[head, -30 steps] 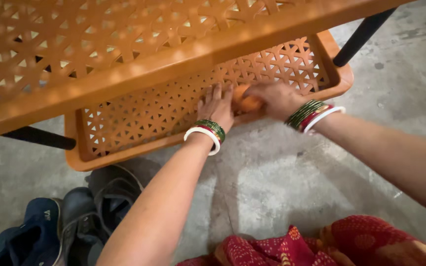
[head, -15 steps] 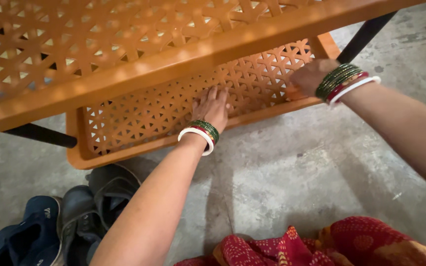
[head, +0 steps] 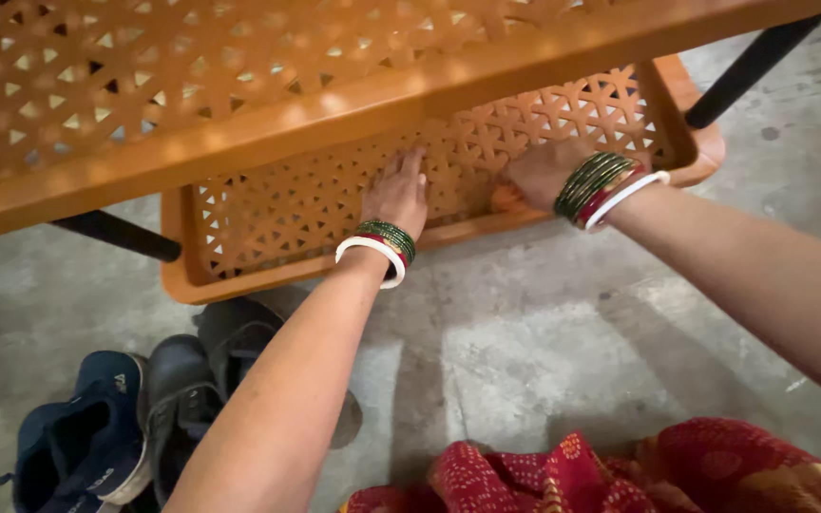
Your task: The person wipes the multiple levels of a plastic shoe rack with an orange cloth, moving their hands across the perforated surfaces while several shoes sit on the floor nearby.
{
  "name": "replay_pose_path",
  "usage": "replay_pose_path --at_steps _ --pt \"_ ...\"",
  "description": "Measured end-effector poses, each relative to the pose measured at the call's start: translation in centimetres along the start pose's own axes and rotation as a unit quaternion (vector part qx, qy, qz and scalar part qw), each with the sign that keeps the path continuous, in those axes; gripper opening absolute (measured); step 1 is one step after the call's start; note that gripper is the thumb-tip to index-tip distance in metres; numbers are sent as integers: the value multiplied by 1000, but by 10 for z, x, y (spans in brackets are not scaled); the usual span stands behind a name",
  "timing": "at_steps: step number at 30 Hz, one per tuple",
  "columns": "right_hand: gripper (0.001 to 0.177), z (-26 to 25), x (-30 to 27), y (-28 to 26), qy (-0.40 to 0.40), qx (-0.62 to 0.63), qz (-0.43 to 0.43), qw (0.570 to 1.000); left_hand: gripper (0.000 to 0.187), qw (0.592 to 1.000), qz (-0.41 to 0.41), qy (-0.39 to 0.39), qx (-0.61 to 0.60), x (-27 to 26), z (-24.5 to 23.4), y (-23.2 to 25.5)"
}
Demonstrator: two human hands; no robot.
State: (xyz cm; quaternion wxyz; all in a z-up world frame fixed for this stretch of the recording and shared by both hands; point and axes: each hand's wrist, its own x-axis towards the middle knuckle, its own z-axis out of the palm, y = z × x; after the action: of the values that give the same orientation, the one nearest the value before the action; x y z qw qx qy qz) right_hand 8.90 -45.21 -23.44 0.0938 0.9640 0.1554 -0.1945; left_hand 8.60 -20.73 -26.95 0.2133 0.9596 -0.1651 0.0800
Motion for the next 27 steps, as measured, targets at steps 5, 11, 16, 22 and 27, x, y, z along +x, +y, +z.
replay_pose_path --at_steps 5,11,16,22,27 --pt "51 9 37 -20 191 270 -216 919 45 999 -22 -11 -42 -3 -17 0" --pt "40 11 39 -24 85 73 -79 991 40 997 26 62 -42 -10 -19 -19" --pt "48 9 49 -54 153 252 -186 937 33 999 -29 0 -36 -16 -32 -23" --pt "43 13 54 -58 157 99 -92 978 27 999 19 32 -23 -24 -40 -42" --pt "46 17 58 -71 151 205 -194 947 28 998 37 56 -21 -32 -41 -53"
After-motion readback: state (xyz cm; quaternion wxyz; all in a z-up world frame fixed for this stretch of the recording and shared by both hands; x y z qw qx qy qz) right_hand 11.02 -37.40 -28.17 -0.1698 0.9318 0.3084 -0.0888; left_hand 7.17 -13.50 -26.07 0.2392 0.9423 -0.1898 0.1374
